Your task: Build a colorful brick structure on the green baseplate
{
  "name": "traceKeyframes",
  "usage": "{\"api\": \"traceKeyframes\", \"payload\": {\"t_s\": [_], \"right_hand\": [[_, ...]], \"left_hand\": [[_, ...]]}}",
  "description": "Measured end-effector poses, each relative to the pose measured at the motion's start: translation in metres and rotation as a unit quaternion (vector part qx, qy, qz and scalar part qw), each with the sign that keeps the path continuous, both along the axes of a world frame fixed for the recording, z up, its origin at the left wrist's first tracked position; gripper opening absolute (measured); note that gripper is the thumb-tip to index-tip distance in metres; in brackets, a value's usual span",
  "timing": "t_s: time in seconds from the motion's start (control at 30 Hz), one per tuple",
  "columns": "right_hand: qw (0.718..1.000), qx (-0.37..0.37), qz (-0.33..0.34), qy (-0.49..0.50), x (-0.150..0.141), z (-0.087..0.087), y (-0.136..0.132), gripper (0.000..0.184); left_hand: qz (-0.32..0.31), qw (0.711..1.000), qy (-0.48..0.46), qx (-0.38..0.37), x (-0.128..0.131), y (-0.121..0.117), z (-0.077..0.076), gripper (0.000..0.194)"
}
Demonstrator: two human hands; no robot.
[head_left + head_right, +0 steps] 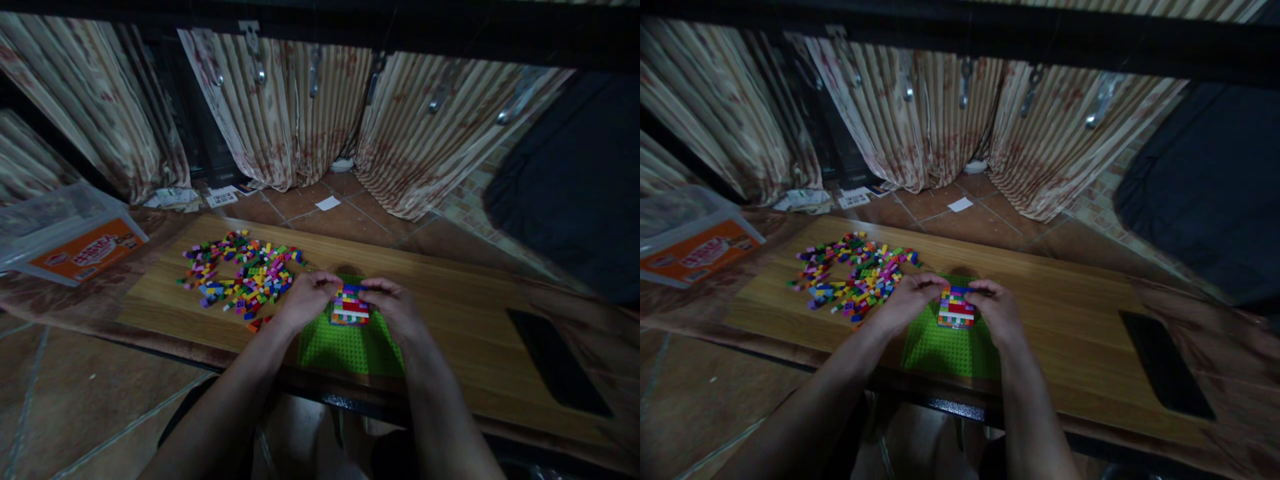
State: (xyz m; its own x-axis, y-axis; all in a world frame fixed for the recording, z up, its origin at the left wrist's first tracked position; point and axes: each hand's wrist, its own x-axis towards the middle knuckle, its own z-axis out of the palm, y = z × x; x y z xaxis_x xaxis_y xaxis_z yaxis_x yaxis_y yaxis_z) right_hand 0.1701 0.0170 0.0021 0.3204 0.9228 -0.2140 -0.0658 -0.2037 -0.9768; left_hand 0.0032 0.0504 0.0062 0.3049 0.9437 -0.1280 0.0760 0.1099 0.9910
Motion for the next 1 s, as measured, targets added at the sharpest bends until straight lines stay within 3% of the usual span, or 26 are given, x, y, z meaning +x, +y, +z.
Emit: {"api": "traceKeyframes", "payload": {"t_s": [0.17,0.47,0.67,0.8,1.0], "right_hand": [[0.998,-0.02,0.007,0.057,-0.002,0.002,0.002,0.026],[0.999,0.014,0.036,0.035,0.01,-0.006,-0.003,0.034],[0.991,0.12,-0.053,-0.032,0.022,0.004,-0.005,0.024],[0.976,0.182,0.029,-0.112,0.011,0.014,-0.008,0.015],[0.922,0.27,0.134,-0.244,-0.002,0.02,-0.01,0.01]], "left_hand": [[-0.005,1.0,-0.003,-0.011,0.0,-0.001,-0.001,0.014],[0.02,0.998,-0.045,-0.024,0.002,-0.004,0.009,0.013],[0.005,0.984,-0.126,-0.124,0.003,-0.012,0.025,0.017],[-0.019,0.98,-0.146,-0.137,0.005,-0.012,0.024,0.024],[-0.049,0.98,-0.161,-0.109,0.007,-0.012,0.019,0.032]]}}
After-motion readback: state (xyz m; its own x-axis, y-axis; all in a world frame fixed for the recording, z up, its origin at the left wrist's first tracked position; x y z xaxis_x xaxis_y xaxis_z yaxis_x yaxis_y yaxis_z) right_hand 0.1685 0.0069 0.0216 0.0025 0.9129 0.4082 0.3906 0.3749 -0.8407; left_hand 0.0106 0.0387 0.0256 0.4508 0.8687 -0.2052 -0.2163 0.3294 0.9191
